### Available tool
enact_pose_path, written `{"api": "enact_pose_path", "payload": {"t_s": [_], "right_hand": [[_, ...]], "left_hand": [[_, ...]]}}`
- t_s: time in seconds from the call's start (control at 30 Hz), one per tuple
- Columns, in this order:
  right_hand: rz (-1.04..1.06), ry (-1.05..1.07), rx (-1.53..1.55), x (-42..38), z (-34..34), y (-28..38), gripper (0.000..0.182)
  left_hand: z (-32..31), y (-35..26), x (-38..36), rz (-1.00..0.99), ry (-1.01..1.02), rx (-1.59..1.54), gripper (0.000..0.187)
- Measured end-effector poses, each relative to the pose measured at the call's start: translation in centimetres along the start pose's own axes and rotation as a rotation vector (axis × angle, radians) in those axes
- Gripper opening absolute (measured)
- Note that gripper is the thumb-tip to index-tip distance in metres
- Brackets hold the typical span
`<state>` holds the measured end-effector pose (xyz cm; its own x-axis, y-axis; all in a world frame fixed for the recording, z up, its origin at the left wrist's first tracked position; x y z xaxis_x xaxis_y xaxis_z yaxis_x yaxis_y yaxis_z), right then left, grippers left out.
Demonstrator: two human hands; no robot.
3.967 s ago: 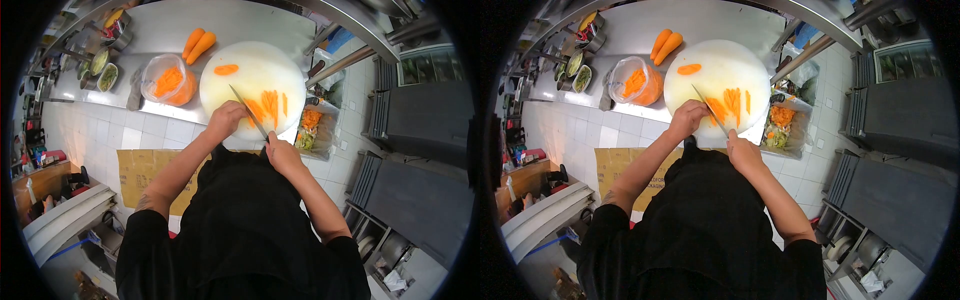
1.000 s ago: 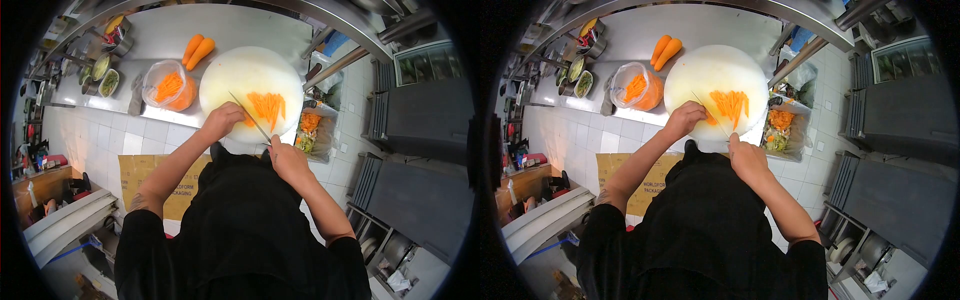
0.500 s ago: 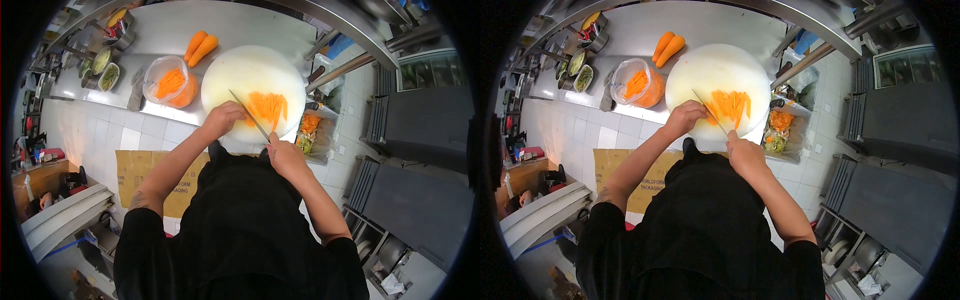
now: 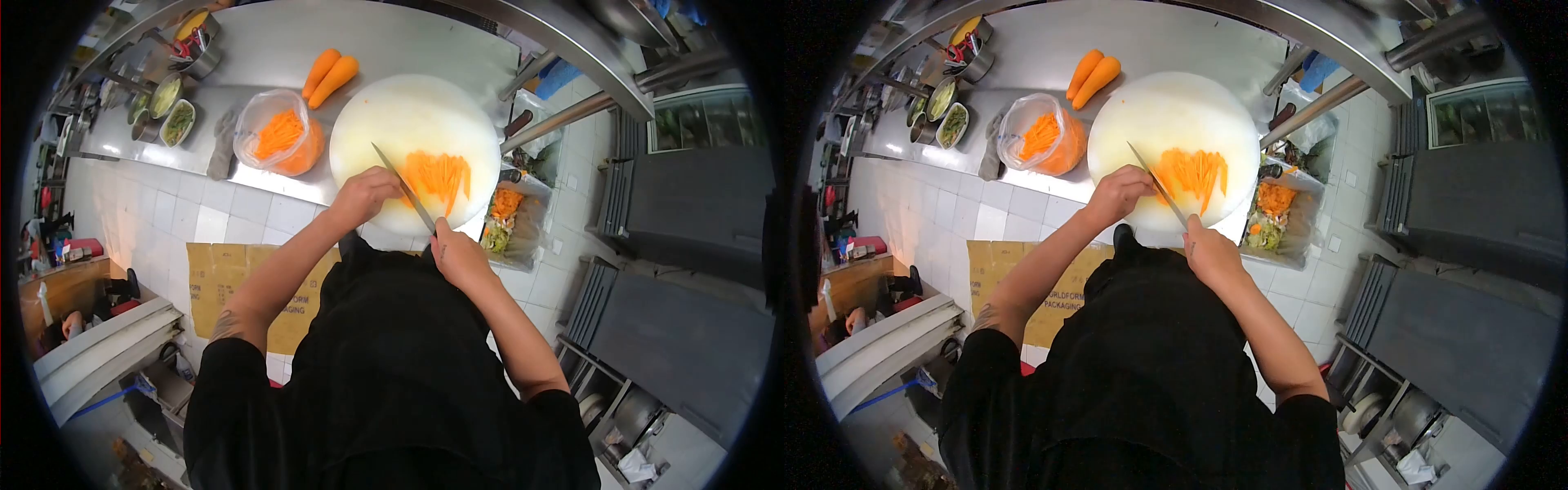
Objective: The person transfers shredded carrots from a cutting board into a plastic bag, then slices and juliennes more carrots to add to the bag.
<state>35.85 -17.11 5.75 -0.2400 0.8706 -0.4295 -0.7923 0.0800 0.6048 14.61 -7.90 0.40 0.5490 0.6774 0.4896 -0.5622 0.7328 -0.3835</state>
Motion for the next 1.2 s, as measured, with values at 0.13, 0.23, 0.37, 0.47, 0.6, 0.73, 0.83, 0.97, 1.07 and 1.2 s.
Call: {"api": "enact_pose_path", "payload": {"t_s": [0.13, 0.23, 0.37, 0.47, 0.6, 0.73, 0.83, 0.97, 1.07, 1.2], "right_hand": [[0.018, 0.007, -0.033, -1.0, 1.9, 1.1, 0.02], [-0.021, 0.027, -0.02, -1.4, 0.8, 0.6, 0.021], [0.009, 0.024, -0.021, -0.7, 1.0, 0.5, 0.021], [0.009, 0.027, -0.02, -1.2, 1.7, 0.9, 0.022], [-0.027, 0.047, -0.004, 0.4, 0.0, 0.0, 0.022], [-0.002, 0.047, -0.013, -0.7, 1.4, 0.6, 0.023], [0.001, 0.038, 0.0, -0.7, 0.3, -0.3, 0.024], [0.003, 0.051, 0.0, -0.8, 1.3, 0.6, 0.025], [0.003, 0.059, 0.041, -0.2, -0.2, -0.7, 0.026], [0.041, 0.067, 0.224, 1.5, -0.3, -2.7, 0.031]], "left_hand": [[-0.1, 0.1, 0.0, -0.008, -0.02, 0.02, 0.02], [-0.1, -0.1, -0.3, 0.001, -0.031, 0.006, 0.02], [0.2, -0.2, -0.2, 0.016, -0.03, 0.006, 0.02], [0.2, 0.0, 0.1, 0.003, -0.048, 0.008, 0.019], [0.0, 0.0, -0.2, 0.022, -0.057, 0.011, 0.018], [0.0, 0.0, -0.2, 0.027, -0.069, 0.006, 0.016], [-0.1, -0.1, -0.4, 0.028, -0.072, 0.001, 0.016], [0.1, 0.0, -0.5, 0.029, -0.065, -0.001, 0.017], [0.1, 0.1, -0.5, 0.024, -0.062, -0.005, 0.018], [0.1, 0.1, -0.3, 0.022, -0.069, -0.01, 0.02]]}}
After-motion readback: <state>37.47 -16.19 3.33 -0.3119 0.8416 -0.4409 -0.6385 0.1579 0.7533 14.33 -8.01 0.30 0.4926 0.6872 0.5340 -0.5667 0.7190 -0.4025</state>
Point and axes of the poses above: each hand's wrist, its own x-axis towards the middle knuckle, its own z-axis out of the back of the hand, y = z × x, the point moved 5 cm from there along x, towards the middle knuckle, and after that the axes turned 14 degrees about x, right-handed, at the moved point
